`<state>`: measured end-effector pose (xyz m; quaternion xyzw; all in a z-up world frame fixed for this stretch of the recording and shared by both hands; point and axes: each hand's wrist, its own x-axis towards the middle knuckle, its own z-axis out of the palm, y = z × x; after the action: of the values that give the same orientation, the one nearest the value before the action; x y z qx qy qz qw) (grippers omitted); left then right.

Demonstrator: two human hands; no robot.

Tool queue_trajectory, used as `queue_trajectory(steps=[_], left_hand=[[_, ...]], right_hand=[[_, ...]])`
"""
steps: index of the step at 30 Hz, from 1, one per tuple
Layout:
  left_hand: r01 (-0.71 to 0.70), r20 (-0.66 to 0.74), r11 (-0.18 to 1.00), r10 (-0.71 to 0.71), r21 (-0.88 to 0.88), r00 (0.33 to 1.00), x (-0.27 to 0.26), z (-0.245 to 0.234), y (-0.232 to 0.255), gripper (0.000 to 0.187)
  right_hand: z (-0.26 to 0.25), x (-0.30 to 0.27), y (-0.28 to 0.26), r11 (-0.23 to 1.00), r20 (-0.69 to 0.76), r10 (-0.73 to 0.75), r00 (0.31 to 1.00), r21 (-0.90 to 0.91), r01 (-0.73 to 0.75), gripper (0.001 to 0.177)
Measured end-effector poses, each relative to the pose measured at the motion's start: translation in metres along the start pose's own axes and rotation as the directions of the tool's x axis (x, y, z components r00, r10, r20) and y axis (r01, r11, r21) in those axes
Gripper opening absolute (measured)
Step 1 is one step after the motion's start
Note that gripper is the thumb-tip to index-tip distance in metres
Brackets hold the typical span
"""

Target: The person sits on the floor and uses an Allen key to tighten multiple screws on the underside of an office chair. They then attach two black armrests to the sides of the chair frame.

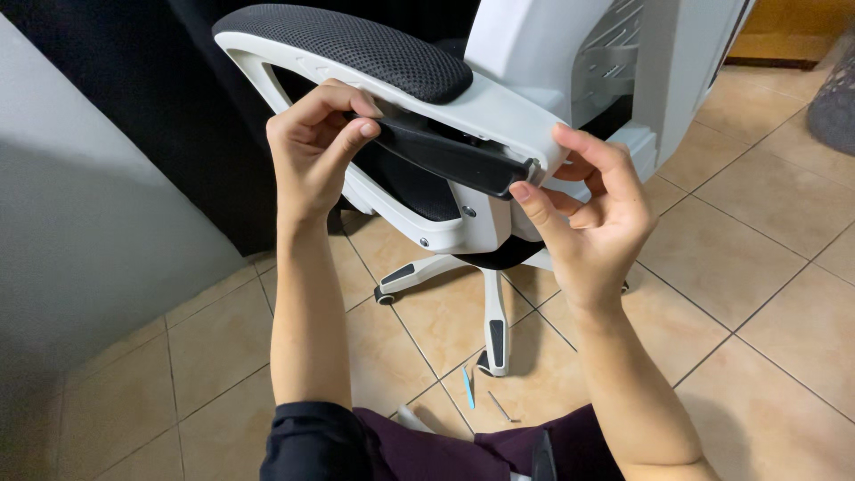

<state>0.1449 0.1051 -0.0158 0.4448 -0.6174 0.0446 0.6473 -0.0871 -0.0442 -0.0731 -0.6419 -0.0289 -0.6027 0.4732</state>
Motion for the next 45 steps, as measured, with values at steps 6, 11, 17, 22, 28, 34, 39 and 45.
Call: queue_trajectory(steps=[6, 11, 17, 22, 28, 34, 39, 45], left_hand=[[0.026, 0.0, 0.999, -0.026, 0.036, 1.0, 0.0, 0.002, 0.003, 0.01], [0.045, -0.01, 0.997, -0.044, 0.056, 0.999, 0.002, 0.004, 0.007, 0.011], [0.048, -0.012, 0.997, -0.047, 0.064, 0.999, 0.002, 0.008, 0.009, 0.012], [0.045, -0.017, 0.997, -0.044, 0.06, 0.999, 0.002, 0.009, 0.01, 0.011], [0.072, -0.01, 0.994, -0.072, 0.079, 0.997, 0.0, 0.007, 0.008, 0.011], [0.022, -0.022, 0.997, -0.02, 0.074, 1.0, -0.005, 0.009, -0.001, 0.011], [0.0, -0.032, 0.991, 0.004, 0.133, 0.999, -0.008, 0.008, -0.003, 0.012], [-0.027, -0.028, 0.987, 0.032, 0.16, 0.999, -0.008, 0.009, -0.001, 0.012]], right_hand=[[-0.002, -0.001, -0.002, 0.998, 0.003, 0.028, 1.0, 0.055, -0.028, 0.045], [-0.002, 0.0, -0.002, 0.997, 0.001, 0.044, 0.999, 0.064, -0.044, 0.044], [-0.002, 0.0, -0.004, 0.994, -0.006, 0.058, 0.998, 0.09, -0.057, 0.041], [0.001, -0.001, 0.0, 0.996, -0.028, 0.058, 0.998, 0.07, -0.056, 0.04], [-0.009, 0.001, 0.006, 0.994, 0.044, 0.049, 0.998, 0.095, -0.053, 0.042], [-0.021, -0.011, 0.008, 0.988, 0.169, 0.009, 0.986, 0.148, -0.034, 0.062], [-0.013, -0.01, 0.006, 0.993, 0.11, -0.042, 0.993, 0.115, 0.03, 0.066], [0.002, -0.007, 0.004, 1.0, -0.022, 0.015, 1.0, 0.018, -0.015, 0.055]])
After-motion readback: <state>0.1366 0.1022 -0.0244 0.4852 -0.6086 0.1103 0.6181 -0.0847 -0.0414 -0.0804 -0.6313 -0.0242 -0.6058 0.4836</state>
